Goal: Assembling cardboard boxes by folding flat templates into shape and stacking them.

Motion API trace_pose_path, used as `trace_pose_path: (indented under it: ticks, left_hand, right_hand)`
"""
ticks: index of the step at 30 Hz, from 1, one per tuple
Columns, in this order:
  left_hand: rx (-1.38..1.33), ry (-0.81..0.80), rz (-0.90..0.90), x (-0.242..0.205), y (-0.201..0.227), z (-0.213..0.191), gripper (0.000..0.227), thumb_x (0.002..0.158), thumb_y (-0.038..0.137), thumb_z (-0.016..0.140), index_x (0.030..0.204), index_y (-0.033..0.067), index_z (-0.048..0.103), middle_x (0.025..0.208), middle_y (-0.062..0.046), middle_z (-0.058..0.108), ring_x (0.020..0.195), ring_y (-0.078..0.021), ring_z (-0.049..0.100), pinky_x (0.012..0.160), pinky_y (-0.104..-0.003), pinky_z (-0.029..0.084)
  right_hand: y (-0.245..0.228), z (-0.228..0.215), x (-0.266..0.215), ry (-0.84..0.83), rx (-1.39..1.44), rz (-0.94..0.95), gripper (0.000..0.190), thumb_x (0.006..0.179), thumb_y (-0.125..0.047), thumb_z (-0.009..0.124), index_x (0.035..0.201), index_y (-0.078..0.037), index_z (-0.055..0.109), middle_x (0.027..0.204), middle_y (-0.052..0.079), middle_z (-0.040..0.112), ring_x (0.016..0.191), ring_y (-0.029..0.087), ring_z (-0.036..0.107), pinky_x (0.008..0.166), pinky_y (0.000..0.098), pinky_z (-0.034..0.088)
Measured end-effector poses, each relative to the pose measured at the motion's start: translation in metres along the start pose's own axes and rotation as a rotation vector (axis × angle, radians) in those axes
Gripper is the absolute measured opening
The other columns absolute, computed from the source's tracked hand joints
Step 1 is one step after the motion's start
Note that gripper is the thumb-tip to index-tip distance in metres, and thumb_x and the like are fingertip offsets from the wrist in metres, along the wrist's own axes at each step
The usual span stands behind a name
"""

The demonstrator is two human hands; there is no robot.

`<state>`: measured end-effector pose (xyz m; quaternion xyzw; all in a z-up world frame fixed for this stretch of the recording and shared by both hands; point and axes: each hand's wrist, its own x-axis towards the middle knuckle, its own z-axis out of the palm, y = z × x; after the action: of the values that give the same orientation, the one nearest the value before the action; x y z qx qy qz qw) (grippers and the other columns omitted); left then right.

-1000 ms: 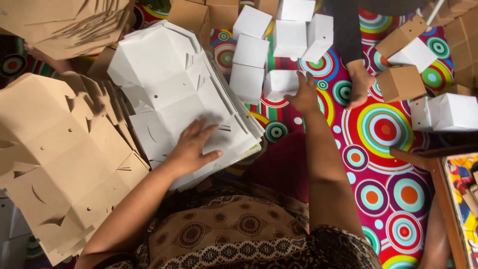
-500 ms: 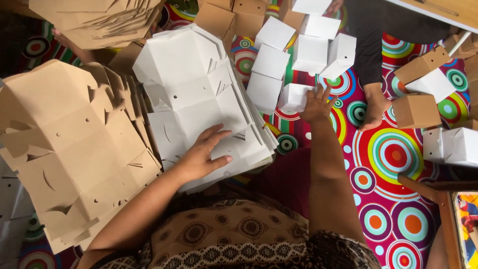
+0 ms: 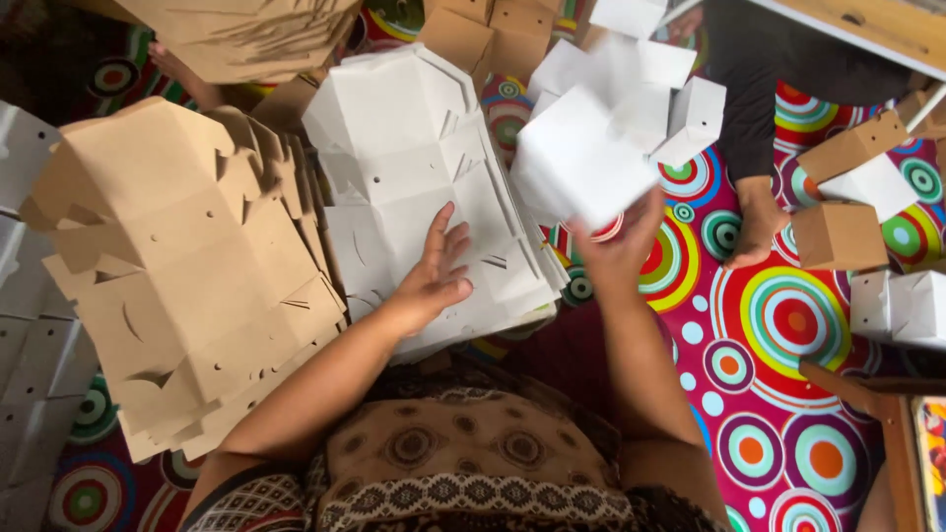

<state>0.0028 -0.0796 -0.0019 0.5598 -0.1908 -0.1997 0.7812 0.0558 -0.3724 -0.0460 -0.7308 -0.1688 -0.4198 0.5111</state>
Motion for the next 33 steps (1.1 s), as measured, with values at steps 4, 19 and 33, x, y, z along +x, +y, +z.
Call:
trace_pose_path:
  ticks: [4,19,33]
  left_hand:
    - [-0.245,-0.001,0.088,0.002,-0.064,-0.022,0.143,0.07,0.068,0.082,0.161,0.0166,-0.015,0.163,-0.035,-0.005,0.148,-0.0566,-0.002,0.111,-0.074,0.012]
    - [-0.055,0.106,0.341,-0.04,-0.009,-0.068,0.13,0.07,0.02,0.086,0.165,0.0306,-0.002,0.161,-0.02,0.036,0.139,-0.0325,0.04,0.111,-0.053,0.041]
    - [0.403,0.299,0.452,-0.041,0.001,-0.057,0.095,0.06,0.023,0.088,0.14,0.0129,0.038,0.145,-0.025,0.03,0.134,-0.046,0.035,0.11,-0.068,0.034]
  right_hand:
    - [-0.099,0.026,-0.009,-0.247,0.02,0.001,0.068,0.059,-0.032,0.097,0.106,0.003,0.063,0.092,0.023,0.064,0.085,0.046,0.066,0.084,0.0595,0.049]
    - [-0.166,0.064,0.001,-0.665,0.329,0.07,0.049,0.089,-0.009,0.074,0.133,0.006,0.059,0.131,0.019,0.064,0.127,0.04,0.06,0.112,0.0527,0.043]
    - [-0.175,0.073,0.024,-0.257,-0.21,-0.331,0.029,0.088,0.001,0.07,0.117,-0.001,0.07,0.115,0.016,0.069,0.099,0.032,0.072,0.08,0.0418,0.059]
